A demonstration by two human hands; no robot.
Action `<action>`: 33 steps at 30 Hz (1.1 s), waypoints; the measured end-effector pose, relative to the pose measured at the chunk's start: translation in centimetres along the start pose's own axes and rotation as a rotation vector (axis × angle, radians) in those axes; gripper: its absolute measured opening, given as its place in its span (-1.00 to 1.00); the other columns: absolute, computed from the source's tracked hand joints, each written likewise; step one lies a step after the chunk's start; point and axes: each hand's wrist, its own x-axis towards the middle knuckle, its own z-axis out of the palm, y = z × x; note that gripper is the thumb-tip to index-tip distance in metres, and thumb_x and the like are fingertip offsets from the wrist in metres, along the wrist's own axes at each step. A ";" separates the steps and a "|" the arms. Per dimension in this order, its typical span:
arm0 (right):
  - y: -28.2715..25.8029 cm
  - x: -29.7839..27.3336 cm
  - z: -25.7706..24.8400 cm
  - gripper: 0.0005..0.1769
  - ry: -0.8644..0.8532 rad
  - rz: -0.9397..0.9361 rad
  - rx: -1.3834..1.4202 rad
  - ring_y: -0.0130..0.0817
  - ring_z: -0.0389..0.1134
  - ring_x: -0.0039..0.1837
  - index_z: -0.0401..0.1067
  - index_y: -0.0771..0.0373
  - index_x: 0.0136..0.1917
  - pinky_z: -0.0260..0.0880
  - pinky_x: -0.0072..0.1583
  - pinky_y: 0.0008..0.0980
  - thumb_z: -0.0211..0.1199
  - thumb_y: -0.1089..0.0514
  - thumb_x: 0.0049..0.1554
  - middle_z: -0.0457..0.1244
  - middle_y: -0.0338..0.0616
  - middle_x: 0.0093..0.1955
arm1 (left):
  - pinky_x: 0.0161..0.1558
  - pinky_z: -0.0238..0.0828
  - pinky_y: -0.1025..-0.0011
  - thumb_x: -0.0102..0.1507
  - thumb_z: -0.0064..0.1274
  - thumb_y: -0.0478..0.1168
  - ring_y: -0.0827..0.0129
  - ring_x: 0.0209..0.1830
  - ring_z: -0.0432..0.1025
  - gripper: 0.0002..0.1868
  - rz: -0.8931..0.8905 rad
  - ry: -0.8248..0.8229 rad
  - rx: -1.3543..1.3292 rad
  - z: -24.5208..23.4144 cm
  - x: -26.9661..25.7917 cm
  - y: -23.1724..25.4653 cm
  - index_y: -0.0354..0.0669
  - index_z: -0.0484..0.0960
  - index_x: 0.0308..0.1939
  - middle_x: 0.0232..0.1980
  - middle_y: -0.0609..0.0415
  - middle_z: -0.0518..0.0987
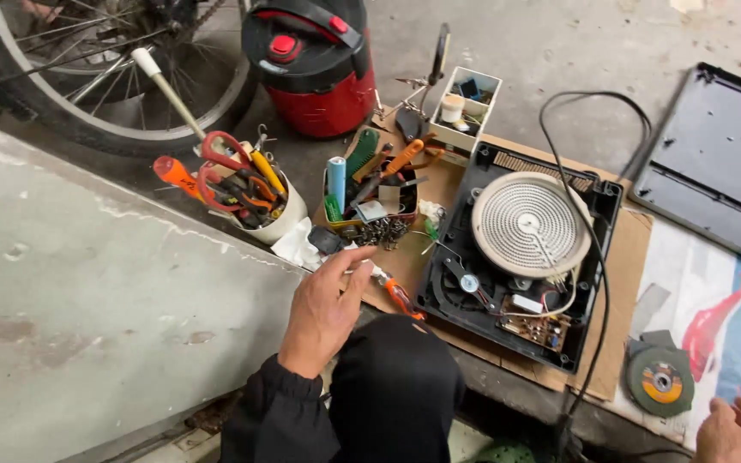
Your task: The person is organizing various repair tools and small parts in a tin while disassembling an induction cooker for repair.
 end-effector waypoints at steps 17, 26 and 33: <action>-63.1 -10.9 6.9 -0.36 -0.756 -1.179 0.287 -0.02 0.43 0.34 0.45 0.10 0.50 0.40 0.32 -0.02 0.43 0.15 0.16 0.38 -0.03 0.32 | 0.11 0.68 0.11 0.55 -0.14 -0.15 0.07 0.12 0.64 -0.54 -0.244 0.109 -0.110 7.9 11.4 -12.5 -0.03 0.44 0.55 0.14 -0.08 0.66; -63.7 -7.2 8.9 -0.85 -0.910 -0.580 0.451 -0.14 0.53 0.14 0.60 0.15 0.17 0.51 0.17 -0.18 0.31 0.12 0.37 0.46 -0.08 0.04 | -0.05 0.64 -0.11 0.57 -0.35 -0.03 -0.21 -0.13 0.71 -0.54 -0.369 -0.072 0.176 7.8 14.4 -13.2 0.09 0.39 0.51 -0.15 -0.18 0.79; -63.6 -9.6 13.0 -0.86 -0.667 -0.992 0.056 -0.19 0.46 0.07 0.55 -0.01 0.07 0.39 0.11 -0.20 0.36 0.06 0.22 0.36 -0.27 -0.06 | -0.07 0.57 -0.20 0.42 -0.25 0.06 -0.42 -0.18 0.68 -0.39 -0.449 -0.233 0.303 7.9 16.7 -12.6 0.09 0.42 0.55 -0.29 -0.33 0.76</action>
